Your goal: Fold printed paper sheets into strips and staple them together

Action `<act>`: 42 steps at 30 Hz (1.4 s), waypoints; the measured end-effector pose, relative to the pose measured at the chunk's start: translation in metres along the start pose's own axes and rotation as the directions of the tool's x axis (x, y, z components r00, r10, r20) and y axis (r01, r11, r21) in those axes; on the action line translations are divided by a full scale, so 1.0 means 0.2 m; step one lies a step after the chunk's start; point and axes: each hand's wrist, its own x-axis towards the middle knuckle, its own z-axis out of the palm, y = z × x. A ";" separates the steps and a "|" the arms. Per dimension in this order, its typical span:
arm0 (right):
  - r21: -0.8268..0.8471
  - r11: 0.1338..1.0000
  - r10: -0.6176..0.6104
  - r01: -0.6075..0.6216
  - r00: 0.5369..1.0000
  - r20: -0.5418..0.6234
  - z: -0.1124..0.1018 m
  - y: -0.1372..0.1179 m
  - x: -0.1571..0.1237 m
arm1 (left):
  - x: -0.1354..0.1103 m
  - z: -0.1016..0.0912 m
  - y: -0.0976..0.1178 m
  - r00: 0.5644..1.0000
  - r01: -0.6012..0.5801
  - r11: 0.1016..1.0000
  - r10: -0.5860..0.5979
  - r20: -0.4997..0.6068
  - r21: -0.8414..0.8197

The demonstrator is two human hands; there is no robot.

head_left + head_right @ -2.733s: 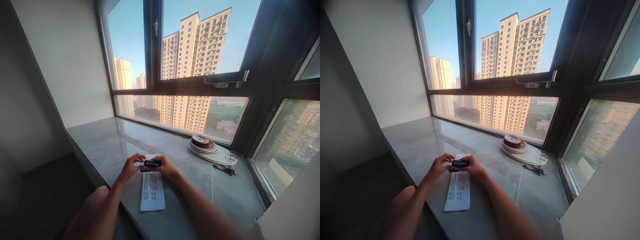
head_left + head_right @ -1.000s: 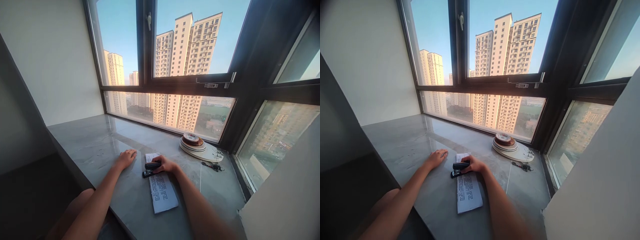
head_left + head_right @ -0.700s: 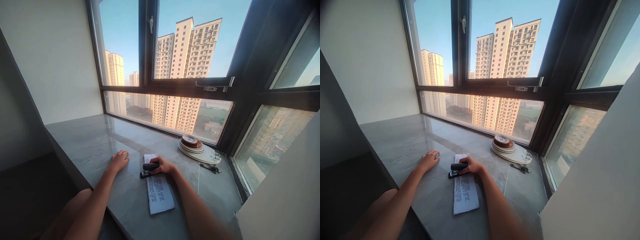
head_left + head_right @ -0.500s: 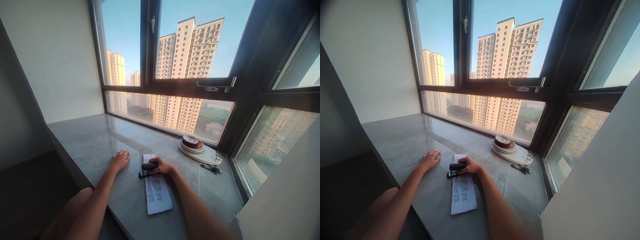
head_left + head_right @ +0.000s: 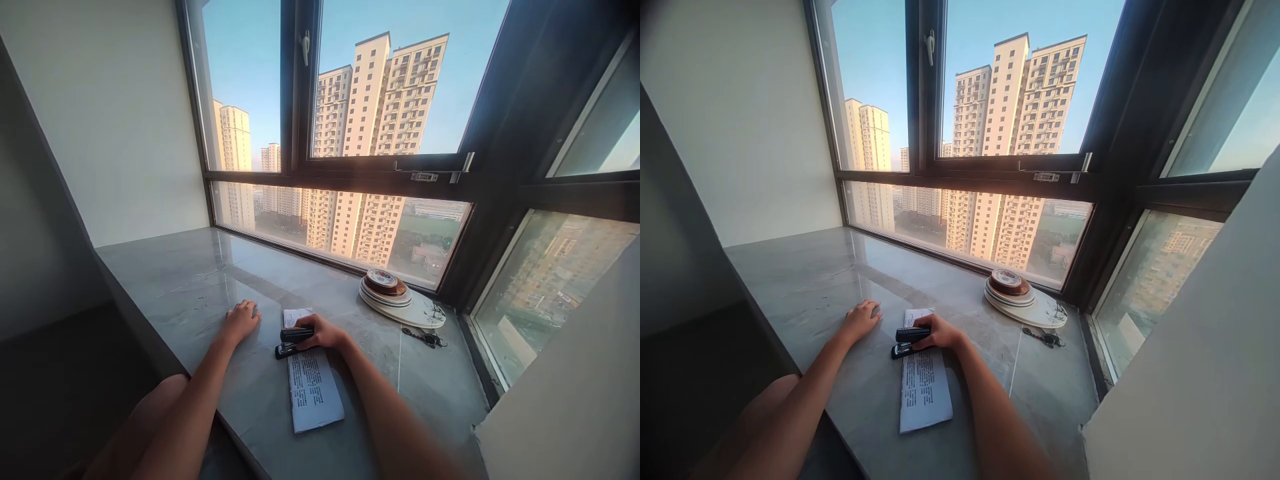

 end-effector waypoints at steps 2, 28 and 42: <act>0.003 1.000 0.005 -0.005 1.000 0.001 0.00 0.00 0.00 | 0.00 -0.01 0.01 1.000 0.006 1.000 -0.006 -0.024 -0.018; 0.413 0.816 0.050 0.405 0.662 -0.748 -0.08 0.06 -0.05 | -0.10 0.00 0.29 0.894 -0.442 0.860 0.447 -0.041 -0.254; -0.160 0.983 -0.104 -0.089 0.446 -0.889 -0.15 0.11 -0.13 | -0.31 -0.01 0.39 0.733 -0.619 0.754 0.655 0.181 -0.220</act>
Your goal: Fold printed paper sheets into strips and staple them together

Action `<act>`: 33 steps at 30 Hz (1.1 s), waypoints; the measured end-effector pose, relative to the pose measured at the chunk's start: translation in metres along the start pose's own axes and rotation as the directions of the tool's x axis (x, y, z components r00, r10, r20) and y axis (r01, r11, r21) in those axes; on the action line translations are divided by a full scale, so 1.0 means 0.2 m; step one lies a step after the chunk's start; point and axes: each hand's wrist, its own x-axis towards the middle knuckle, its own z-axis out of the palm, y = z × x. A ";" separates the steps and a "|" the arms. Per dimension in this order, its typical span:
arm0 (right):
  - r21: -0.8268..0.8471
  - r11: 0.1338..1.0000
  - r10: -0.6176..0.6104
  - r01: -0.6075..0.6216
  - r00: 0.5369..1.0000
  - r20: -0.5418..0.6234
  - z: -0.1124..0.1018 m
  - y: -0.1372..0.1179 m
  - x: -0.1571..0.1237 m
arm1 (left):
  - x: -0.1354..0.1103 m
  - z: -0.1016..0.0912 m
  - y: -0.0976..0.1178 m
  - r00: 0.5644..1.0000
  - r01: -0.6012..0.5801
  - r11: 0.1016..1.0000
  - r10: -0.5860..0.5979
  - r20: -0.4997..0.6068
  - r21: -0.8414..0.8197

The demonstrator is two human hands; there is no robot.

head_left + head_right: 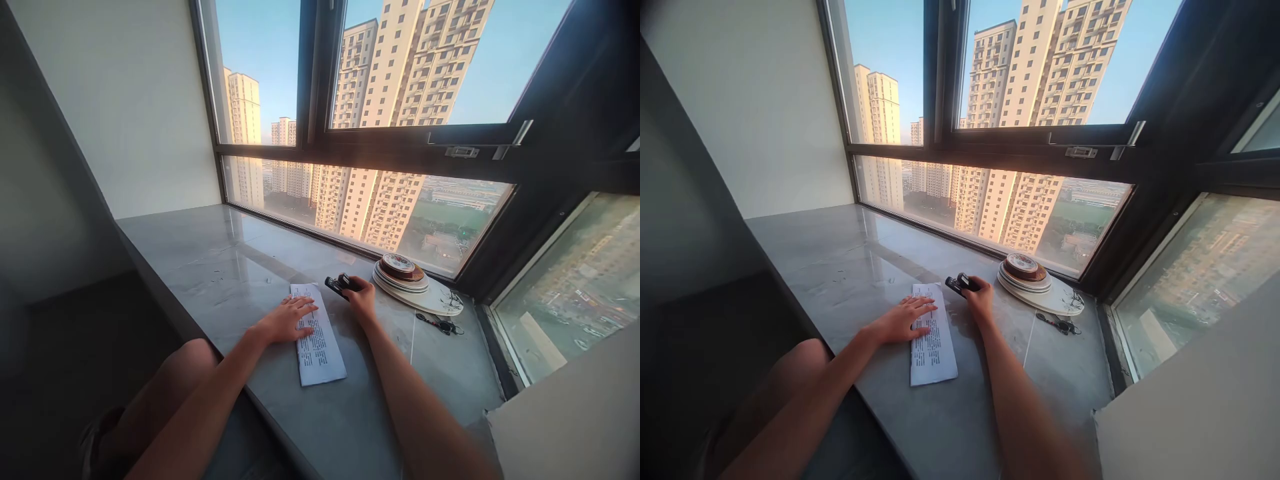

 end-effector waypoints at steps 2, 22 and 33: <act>-0.138 0.988 -0.076 0.070 0.997 -0.035 0.01 0.01 -0.01 | 0.00 0.02 -0.02 0.998 0.063 0.998 -0.062 -0.031 0.026; -0.380 0.871 -0.220 0.312 0.938 0.267 0.07 -0.01 -0.04 | 0.03 0.06 0.07 0.999 -0.039 0.998 0.039 -0.008 0.046; -0.214 0.909 -0.271 0.358 0.897 0.349 0.06 -0.05 -0.05 | 0.04 0.07 0.07 0.987 0.100 0.993 -0.090 -0.132 0.068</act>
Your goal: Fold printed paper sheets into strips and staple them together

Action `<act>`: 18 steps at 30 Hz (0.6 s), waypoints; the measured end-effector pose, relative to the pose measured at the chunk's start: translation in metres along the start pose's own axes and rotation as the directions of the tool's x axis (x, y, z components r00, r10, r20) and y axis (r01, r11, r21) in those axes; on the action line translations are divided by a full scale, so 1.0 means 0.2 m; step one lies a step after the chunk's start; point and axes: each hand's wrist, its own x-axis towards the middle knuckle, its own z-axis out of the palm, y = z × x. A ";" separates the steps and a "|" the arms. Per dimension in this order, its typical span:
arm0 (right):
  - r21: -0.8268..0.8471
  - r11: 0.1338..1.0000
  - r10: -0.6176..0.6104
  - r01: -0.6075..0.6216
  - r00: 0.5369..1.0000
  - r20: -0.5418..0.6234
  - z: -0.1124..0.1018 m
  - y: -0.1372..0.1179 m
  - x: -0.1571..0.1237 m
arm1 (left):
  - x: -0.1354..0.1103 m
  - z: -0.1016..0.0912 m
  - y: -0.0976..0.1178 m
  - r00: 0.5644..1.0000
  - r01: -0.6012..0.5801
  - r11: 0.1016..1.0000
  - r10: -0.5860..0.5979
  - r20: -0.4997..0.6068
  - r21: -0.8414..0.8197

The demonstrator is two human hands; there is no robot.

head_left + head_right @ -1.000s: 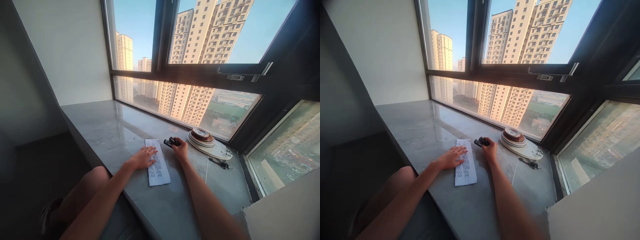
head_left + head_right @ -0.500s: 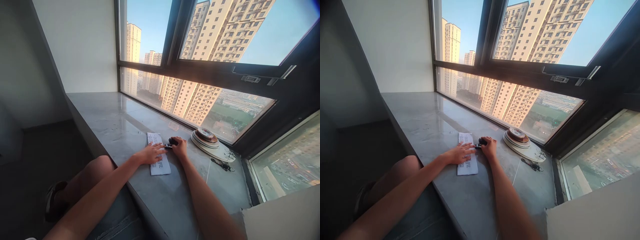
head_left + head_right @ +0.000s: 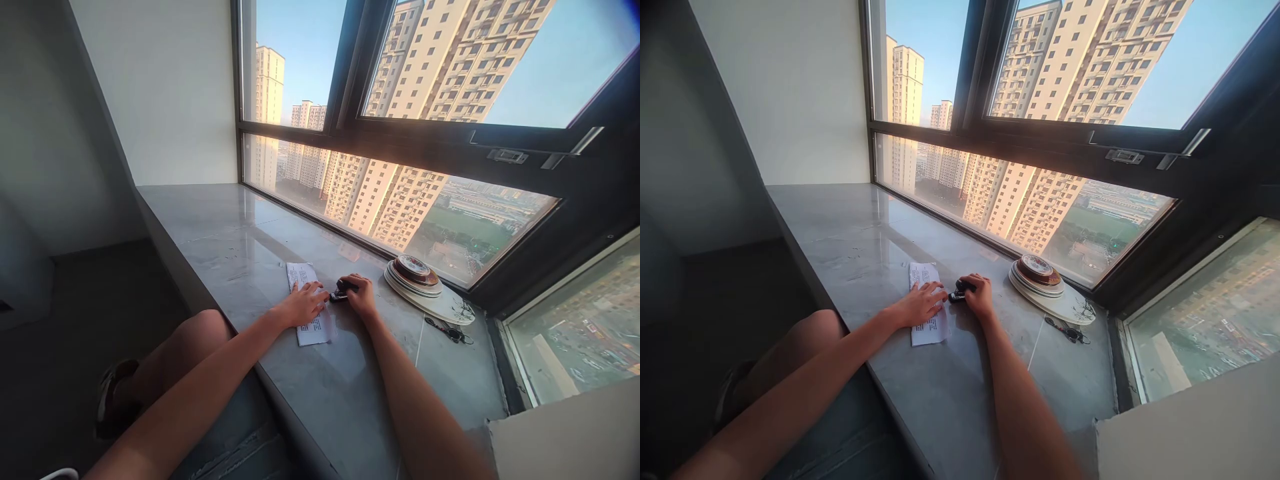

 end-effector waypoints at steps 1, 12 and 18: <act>0.012 1.000 -0.012 0.012 1.000 0.008 0.00 0.00 0.00 | 0.01 0.01 0.00 1.000 0.018 1.000 -0.018 -0.010 0.007; 0.156 0.984 -0.088 0.083 0.996 0.031 -0.02 -0.06 -0.01 | 0.00 -0.06 -0.05 0.994 -0.104 0.993 0.103 -0.033 -0.059; 0.096 0.994 -0.042 0.042 0.999 -0.008 0.00 -0.10 -0.01 | -0.02 -0.08 -0.07 0.986 -0.152 0.988 0.154 0.070 -0.035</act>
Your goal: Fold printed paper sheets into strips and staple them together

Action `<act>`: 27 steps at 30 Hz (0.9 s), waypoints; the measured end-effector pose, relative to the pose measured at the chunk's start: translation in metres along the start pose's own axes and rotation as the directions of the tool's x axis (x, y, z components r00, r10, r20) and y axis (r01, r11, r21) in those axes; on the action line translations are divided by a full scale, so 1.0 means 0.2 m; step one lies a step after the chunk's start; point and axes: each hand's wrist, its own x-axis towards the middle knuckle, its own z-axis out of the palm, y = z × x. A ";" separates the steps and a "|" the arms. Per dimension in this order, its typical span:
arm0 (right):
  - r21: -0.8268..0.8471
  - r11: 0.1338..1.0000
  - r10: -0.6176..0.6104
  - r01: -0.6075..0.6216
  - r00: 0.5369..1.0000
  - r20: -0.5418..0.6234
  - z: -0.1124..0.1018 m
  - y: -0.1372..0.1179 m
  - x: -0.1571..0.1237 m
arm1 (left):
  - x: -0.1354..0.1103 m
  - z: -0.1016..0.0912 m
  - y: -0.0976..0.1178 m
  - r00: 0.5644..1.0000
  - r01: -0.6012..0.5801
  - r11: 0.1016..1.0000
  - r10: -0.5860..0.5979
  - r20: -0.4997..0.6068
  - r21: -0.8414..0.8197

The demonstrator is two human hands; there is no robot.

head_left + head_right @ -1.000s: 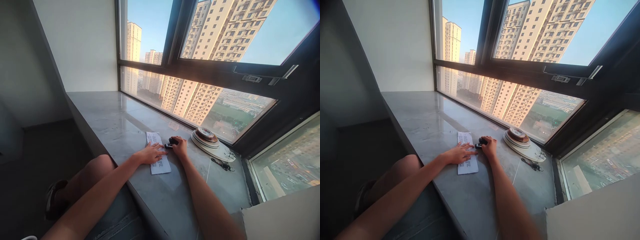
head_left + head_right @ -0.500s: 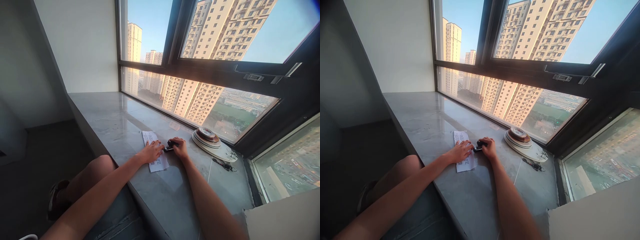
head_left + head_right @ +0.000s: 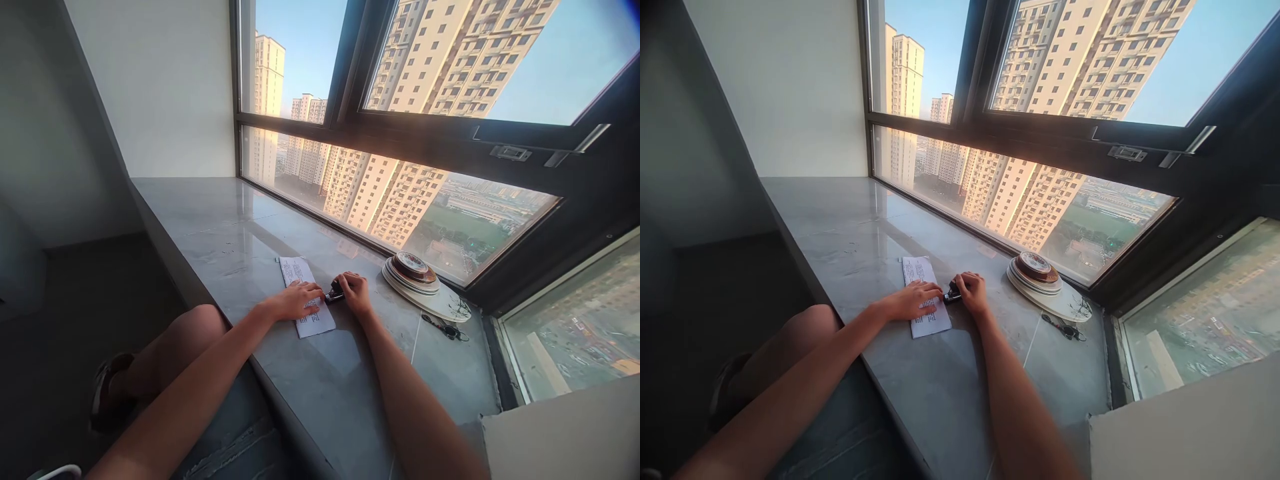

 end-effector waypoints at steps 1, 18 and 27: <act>-0.014 1.000 0.001 -0.001 1.000 -0.009 0.00 0.00 0.00 | 0.00 0.01 0.00 1.000 0.020 1.000 -0.020 0.001 0.022; -0.084 0.996 -0.036 0.035 0.999 -0.012 0.03 0.00 -0.01 | 0.03 0.04 0.02 0.995 0.076 0.994 -0.071 -0.072 0.075; -0.108 0.994 -0.014 0.022 0.997 0.075 0.02 0.00 0.00 | -0.07 0.03 0.10 0.999 -0.007 1.000 0.007 -0.050 0.005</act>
